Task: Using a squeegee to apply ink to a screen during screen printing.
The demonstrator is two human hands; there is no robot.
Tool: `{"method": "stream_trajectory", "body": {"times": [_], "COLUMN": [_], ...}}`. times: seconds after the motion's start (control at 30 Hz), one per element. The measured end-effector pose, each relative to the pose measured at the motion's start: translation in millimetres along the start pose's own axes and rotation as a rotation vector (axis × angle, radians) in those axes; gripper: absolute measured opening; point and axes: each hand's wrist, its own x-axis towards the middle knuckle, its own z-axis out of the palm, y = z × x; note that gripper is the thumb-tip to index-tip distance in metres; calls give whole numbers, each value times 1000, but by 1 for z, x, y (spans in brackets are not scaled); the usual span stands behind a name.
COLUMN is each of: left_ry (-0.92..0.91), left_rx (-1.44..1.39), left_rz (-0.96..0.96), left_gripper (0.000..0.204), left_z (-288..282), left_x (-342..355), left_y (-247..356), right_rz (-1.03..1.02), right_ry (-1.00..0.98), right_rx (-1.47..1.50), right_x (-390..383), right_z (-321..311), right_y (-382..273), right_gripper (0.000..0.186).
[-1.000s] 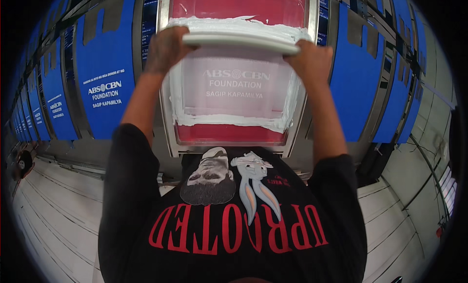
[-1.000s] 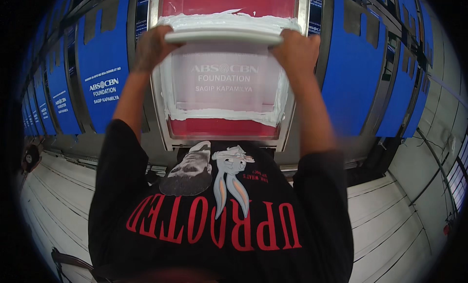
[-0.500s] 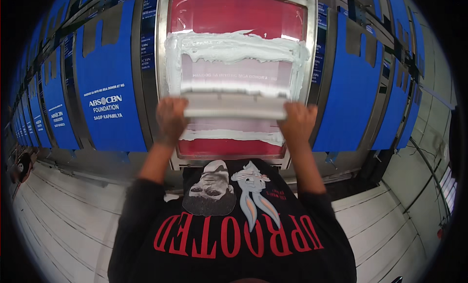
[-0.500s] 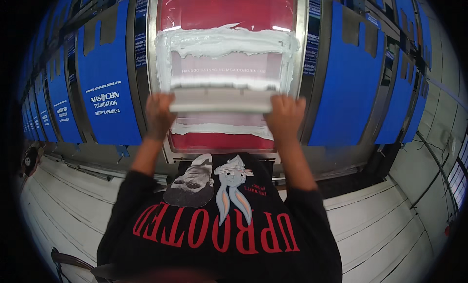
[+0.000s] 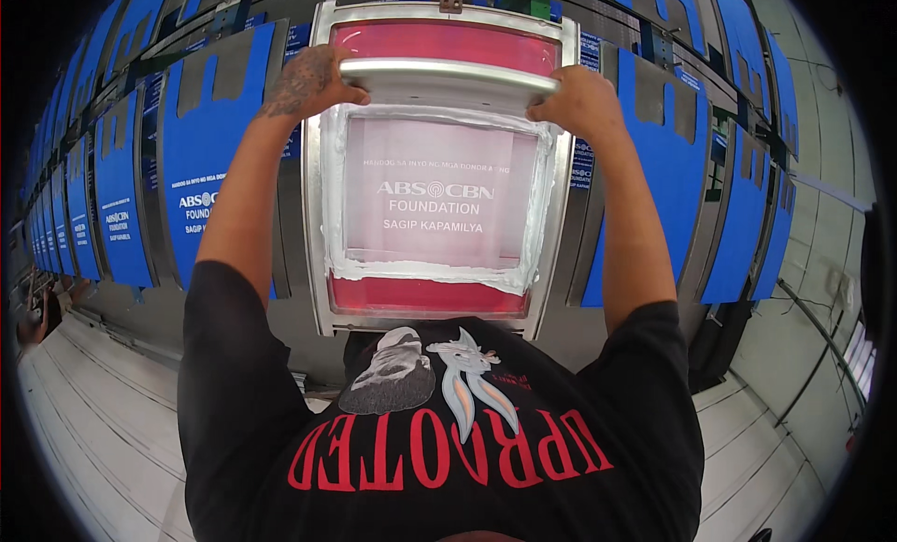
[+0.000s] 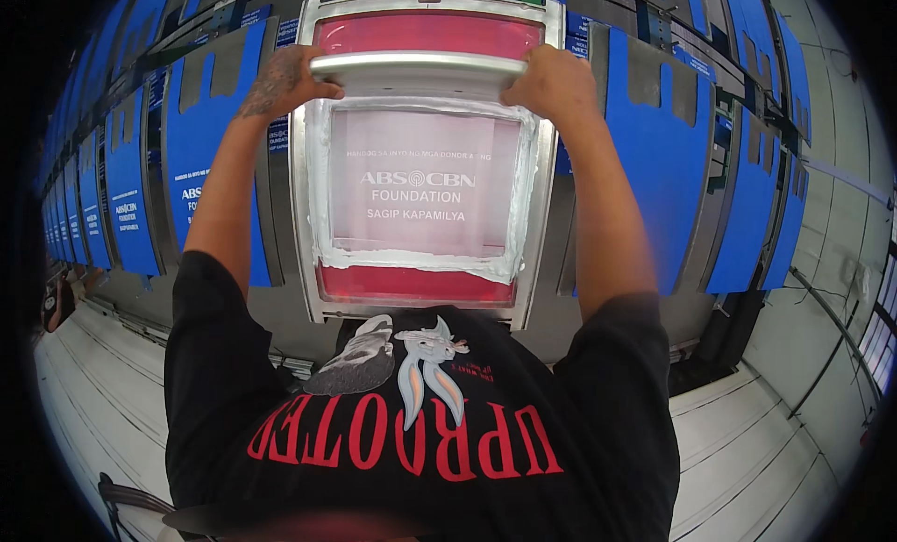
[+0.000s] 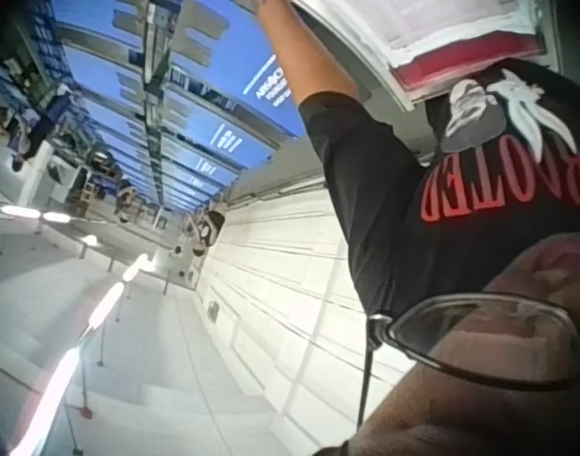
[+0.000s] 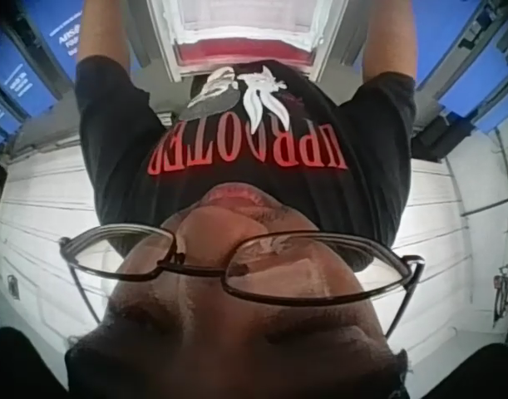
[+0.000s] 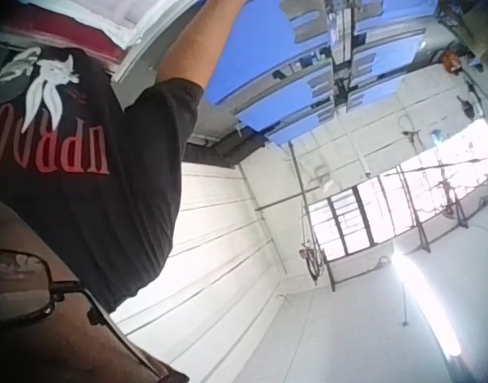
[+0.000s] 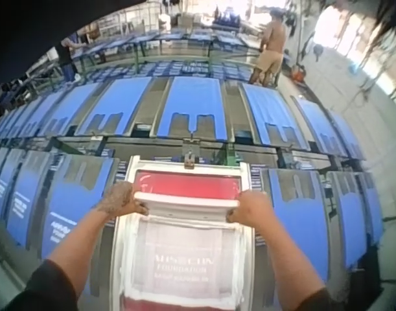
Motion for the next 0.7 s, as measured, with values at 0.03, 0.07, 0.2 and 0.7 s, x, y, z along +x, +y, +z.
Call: {"method": "stream_trajectory", "body": {"times": [0.03,0.07,0.2,0.7], "left_ry": [153,300,955,-152], "left_rx": [30,61,15,-999], "left_rz": [61,128,220,-331], "left_gripper": [70,73,52,42], "left_z": [21,25,50,324], "left_x": [7,5,-56,-306], "left_y": [-18,-13,14,88], "right_rz": [-38,-44,-60,-543], "right_ry": [52,47,-52,6], "right_rx": [-29,-31,14,9], "right_x": [8,9,6,28], "right_z": [8,15,24,25], "right_y": [0,3,9,-35], "right_gripper": [53,53,57,41]}}
